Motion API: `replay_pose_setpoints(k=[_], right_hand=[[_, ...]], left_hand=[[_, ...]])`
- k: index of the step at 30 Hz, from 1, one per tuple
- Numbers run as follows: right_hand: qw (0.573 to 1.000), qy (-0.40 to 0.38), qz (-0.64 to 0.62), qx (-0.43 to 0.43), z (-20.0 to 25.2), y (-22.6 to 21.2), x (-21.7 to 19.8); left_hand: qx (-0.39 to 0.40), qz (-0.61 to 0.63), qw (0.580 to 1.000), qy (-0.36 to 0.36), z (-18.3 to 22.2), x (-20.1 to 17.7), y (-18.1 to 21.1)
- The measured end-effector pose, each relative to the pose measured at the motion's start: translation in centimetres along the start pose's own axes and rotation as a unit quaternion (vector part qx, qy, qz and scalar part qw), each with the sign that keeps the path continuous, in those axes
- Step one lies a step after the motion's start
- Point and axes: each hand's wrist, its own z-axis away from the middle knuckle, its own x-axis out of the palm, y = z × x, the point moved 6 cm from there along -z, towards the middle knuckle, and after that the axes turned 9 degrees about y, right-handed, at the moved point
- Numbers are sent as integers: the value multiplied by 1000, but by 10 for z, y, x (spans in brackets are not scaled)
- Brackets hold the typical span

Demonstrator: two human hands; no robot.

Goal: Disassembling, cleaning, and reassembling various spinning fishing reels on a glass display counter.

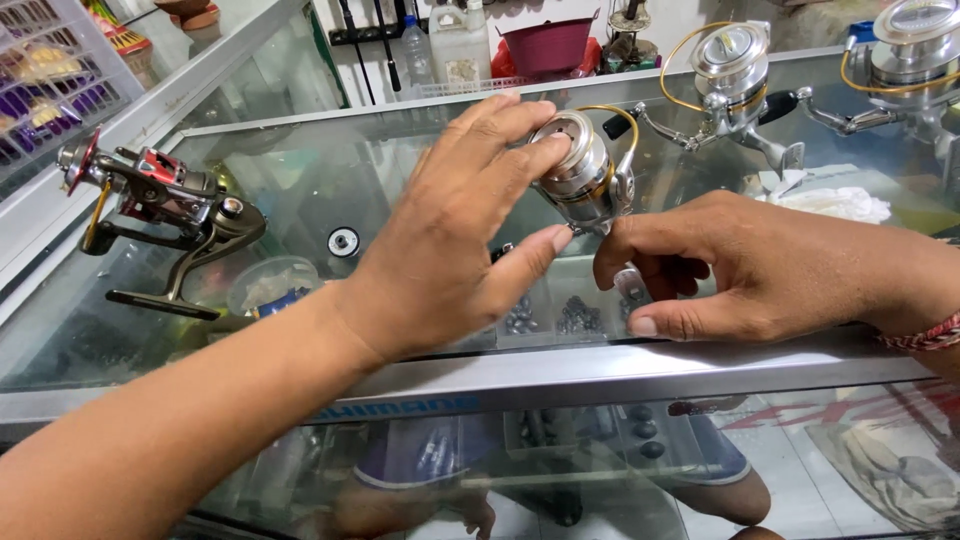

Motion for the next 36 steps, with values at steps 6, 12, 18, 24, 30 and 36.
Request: replay_pose_setpoints(k=[6,12,18,24,30,36], right_hand=[[1000,12,11,5,-1,1,0],[1000,8,2,-5,-1,0,-1],[1000,4,-5,-5,-1,-1,-1],[1000,12,2,-15,-1,1,0],[999,14,-2,-29,-1,-2,-1],[995,22,-58,-71,1,-5,-7]], left_hand=[[-72,-83,994,-18,-3,1,17],[-47,-45,998,-5,-4,-3,14],[-32,-100,993,-46,-2,1,15],[-28,-109,992,-51,-8,-2,12],[-26,-86,996,-29,-8,1,15],[36,6,999,-38,-14,-7,-1]])
